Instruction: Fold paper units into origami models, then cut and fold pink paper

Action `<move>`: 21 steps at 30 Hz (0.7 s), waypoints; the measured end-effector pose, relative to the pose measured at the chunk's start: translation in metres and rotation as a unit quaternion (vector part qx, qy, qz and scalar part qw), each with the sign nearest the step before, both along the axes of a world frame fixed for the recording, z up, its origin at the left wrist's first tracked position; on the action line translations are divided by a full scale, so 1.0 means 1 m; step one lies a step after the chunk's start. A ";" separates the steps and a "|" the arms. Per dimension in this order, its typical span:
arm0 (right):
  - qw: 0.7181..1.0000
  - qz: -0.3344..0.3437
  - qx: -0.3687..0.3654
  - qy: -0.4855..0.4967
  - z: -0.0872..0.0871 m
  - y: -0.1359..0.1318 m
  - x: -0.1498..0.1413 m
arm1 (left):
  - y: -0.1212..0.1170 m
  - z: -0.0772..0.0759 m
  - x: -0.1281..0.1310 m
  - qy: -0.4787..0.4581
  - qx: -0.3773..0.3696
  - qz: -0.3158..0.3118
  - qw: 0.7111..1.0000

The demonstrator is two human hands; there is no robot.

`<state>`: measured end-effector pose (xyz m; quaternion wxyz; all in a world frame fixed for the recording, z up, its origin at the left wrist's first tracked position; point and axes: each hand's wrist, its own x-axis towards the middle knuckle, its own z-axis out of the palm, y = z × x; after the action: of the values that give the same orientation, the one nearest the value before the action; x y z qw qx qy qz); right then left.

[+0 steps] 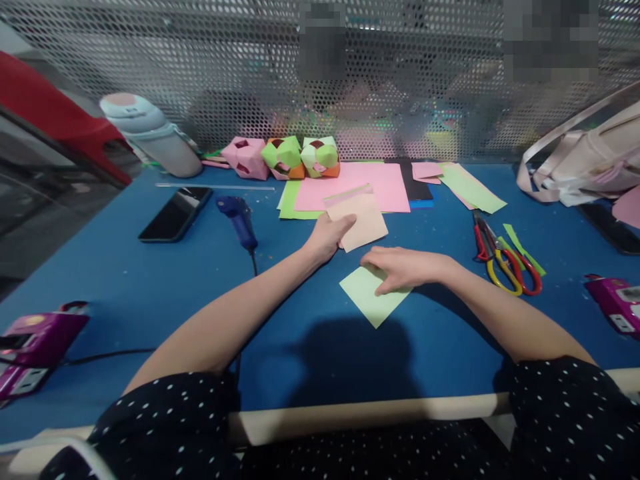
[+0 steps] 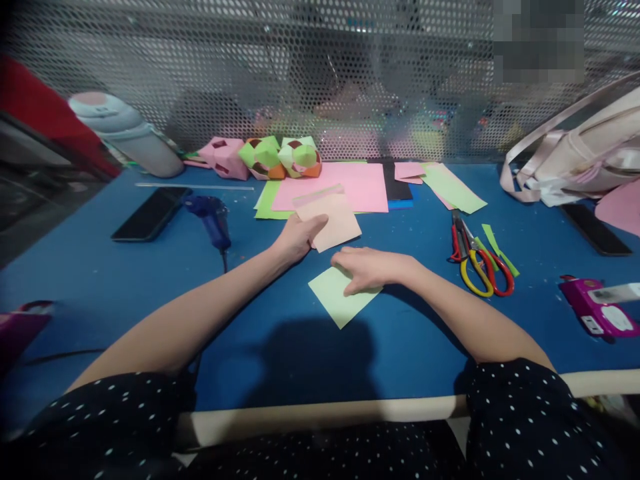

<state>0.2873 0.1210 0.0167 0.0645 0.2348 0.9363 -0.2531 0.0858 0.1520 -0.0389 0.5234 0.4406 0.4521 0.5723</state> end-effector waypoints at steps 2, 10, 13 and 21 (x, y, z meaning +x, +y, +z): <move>1.000 0.010 -0.007 -0.007 0.002 0.000 -0.001 | 0.000 -0.001 0.000 0.002 0.000 -0.002 1.000; 0.998 0.063 0.005 0.024 0.004 -0.008 -0.021 | 0.000 -0.001 0.000 0.009 -0.001 -0.007 1.000; 0.998 0.046 -0.027 -0.021 0.004 -0.004 -0.023 | -0.001 -0.001 0.000 0.010 0.001 -0.010 1.000; 0.997 0.075 0.015 0.015 0.013 -0.018 -0.002 | -0.003 0.002 0.000 0.015 -0.003 -0.017 1.000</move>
<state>0.2853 0.1033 0.0301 0.0661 0.1615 0.9558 -0.2367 0.0856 0.1491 -0.0368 0.5275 0.4549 0.4538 0.5558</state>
